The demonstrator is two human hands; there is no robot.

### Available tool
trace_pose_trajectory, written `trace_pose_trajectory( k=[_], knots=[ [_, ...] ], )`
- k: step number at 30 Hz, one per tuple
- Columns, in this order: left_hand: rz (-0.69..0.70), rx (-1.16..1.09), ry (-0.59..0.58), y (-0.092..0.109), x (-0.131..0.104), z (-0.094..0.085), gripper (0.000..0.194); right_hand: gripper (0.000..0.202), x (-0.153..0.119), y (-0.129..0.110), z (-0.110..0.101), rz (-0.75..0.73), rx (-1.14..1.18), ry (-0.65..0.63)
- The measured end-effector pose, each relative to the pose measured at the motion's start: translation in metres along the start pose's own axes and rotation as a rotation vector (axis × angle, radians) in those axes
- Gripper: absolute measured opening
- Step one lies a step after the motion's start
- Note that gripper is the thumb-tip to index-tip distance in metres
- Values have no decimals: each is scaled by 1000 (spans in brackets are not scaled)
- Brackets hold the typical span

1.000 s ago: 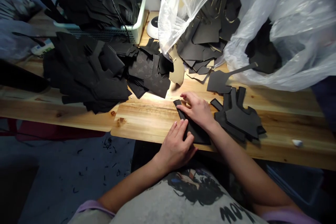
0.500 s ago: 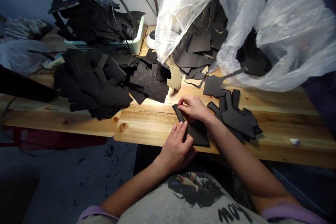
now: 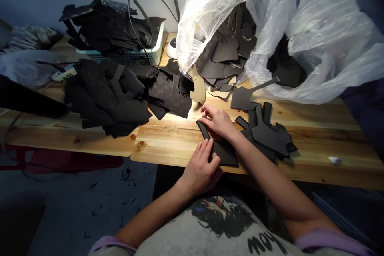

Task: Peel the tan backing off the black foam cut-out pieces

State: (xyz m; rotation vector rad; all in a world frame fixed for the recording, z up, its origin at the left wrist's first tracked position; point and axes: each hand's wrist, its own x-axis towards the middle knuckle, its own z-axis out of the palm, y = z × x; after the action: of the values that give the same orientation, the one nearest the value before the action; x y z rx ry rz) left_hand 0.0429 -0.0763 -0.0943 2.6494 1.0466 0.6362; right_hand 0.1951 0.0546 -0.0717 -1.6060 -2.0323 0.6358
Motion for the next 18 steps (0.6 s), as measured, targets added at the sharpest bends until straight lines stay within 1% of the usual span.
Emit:
trace_pose_trajectory(
  k=[1, 4, 6, 8, 9, 11, 12, 14, 15, 16, 17, 18],
  knots=[
    [4, -2, -6, 0, -1, -1, 32, 18, 0, 0, -1, 20, -5, 30],
    [40, -44, -20, -3, -5, -10, 38, 15, -9, -5, -14, 44, -74, 62],
    [64, -81, 14, -15, -6, -23, 29, 21, -30, -9, -25, -2, -129, 26],
    [45, -42, 79, -39, -3, -39, 18, 34, -64, -12, -31, -99, -180, -60],
    [16, 22, 109, -55, 1, -47, 19, 46, -83, -13, -30, -162, -215, -113],
    [-37, 185, 157, -92, 15, -62, 29, 73, -123, -13, -22, -272, -320, -185],
    [-66, 267, 135, -112, 24, -68, 37, 76, -141, -13, -16, -300, -384, -190],
    [-80, 368, 68, -147, 43, -78, 50, 66, -170, -10, -9, -336, -447, -175],
    [-61, 385, 35, -161, 52, -82, 51, 63, -180, -8, -10, -359, -447, -150],
    [-29, 380, 1, -170, 60, -85, 48, 64, -188, -7, -14, -382, -430, -117],
    [9, 369, -14, -175, 66, -86, 43, 67, -194, -5, -23, -395, -412, -69],
    [51, 359, -5, -175, 69, -87, 39, 72, -198, -3, -35, -387, -401, -11]
  ],
)
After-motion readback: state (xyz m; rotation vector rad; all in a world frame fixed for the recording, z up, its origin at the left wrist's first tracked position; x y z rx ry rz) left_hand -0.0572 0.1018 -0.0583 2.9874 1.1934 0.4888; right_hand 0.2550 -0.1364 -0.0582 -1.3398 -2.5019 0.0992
